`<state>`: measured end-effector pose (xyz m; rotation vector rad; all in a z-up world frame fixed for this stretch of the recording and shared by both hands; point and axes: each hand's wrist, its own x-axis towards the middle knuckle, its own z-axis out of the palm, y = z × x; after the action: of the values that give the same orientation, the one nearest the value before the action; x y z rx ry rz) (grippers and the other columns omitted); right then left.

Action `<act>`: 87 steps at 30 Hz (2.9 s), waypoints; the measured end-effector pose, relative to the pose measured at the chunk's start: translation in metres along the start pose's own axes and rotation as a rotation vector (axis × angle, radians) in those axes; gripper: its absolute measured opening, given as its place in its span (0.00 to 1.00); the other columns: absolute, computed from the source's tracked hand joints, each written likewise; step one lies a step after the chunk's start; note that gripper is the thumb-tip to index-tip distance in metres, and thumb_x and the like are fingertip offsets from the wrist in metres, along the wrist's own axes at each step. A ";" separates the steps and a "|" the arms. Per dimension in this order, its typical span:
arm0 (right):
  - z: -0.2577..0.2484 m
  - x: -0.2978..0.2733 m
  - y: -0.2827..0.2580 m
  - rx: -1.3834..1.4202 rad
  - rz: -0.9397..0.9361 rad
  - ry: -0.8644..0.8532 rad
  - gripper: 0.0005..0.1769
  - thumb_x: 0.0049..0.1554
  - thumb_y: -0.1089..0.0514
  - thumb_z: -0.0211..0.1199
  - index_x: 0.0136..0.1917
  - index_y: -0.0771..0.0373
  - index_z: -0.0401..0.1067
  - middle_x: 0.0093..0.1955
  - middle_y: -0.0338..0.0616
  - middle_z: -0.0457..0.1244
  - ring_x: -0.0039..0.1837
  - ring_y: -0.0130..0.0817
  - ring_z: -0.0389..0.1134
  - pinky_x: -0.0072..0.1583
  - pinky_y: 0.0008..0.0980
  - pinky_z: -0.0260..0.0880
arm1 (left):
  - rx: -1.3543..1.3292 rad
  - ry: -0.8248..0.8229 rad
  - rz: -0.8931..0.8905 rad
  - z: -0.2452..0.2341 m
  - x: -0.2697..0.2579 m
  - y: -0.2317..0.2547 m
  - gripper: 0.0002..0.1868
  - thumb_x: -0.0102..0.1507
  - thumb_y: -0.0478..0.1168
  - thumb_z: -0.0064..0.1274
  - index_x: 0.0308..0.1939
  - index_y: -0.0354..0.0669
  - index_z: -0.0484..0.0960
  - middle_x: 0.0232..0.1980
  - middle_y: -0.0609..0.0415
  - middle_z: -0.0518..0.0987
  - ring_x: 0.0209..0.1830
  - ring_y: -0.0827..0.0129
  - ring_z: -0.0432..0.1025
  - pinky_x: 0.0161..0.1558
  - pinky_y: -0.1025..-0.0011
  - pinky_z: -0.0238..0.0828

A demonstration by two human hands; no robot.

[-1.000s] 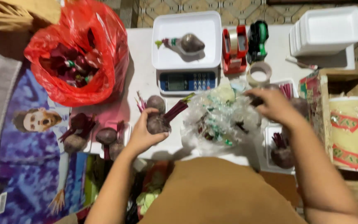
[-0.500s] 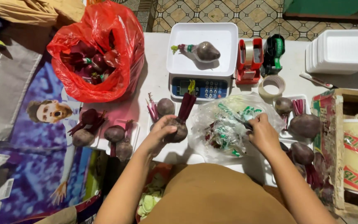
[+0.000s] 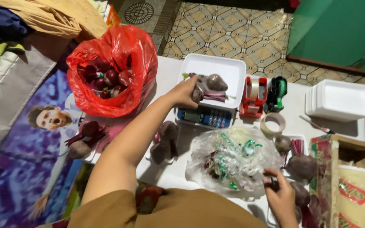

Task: Trimming, bagging, and weighing beetroots for distribution

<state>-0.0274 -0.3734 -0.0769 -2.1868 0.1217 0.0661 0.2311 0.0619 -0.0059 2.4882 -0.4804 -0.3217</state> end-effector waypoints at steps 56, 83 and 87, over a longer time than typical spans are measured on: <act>-0.004 -0.008 -0.097 0.252 0.072 -0.108 0.11 0.58 0.60 0.64 0.54 0.62 0.79 0.50 0.39 0.71 0.55 0.28 0.68 0.60 0.26 0.63 | -2.181 0.219 -0.297 0.062 -0.054 0.134 0.57 0.43 0.60 0.66 0.70 0.34 0.64 0.68 0.37 0.69 0.69 0.52 0.64 0.73 0.63 0.58; -0.001 -0.005 -0.150 0.435 -0.206 -0.450 0.41 0.62 0.42 0.51 0.83 0.57 0.51 0.41 0.43 0.66 0.44 0.33 0.63 0.51 0.34 0.67 | -1.912 -0.171 -0.384 0.136 -0.161 0.174 0.35 0.62 0.55 0.56 0.68 0.41 0.69 0.59 0.34 0.77 0.47 0.42 0.79 0.39 0.55 0.84; -0.013 -0.007 -0.157 0.203 -0.118 -0.320 0.34 0.62 0.48 0.48 0.81 0.49 0.58 0.33 0.42 0.68 0.39 0.35 0.65 0.48 0.36 0.68 | -2.222 -0.264 -0.481 0.142 -0.160 0.163 0.37 0.60 0.65 0.50 0.57 0.36 0.78 0.51 0.27 0.81 0.38 0.33 0.80 0.31 0.55 0.84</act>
<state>-0.0166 -0.2930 0.0583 -1.9486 -0.1738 0.3211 -0.0040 -0.0690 -0.0052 0.3141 0.3724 -0.7493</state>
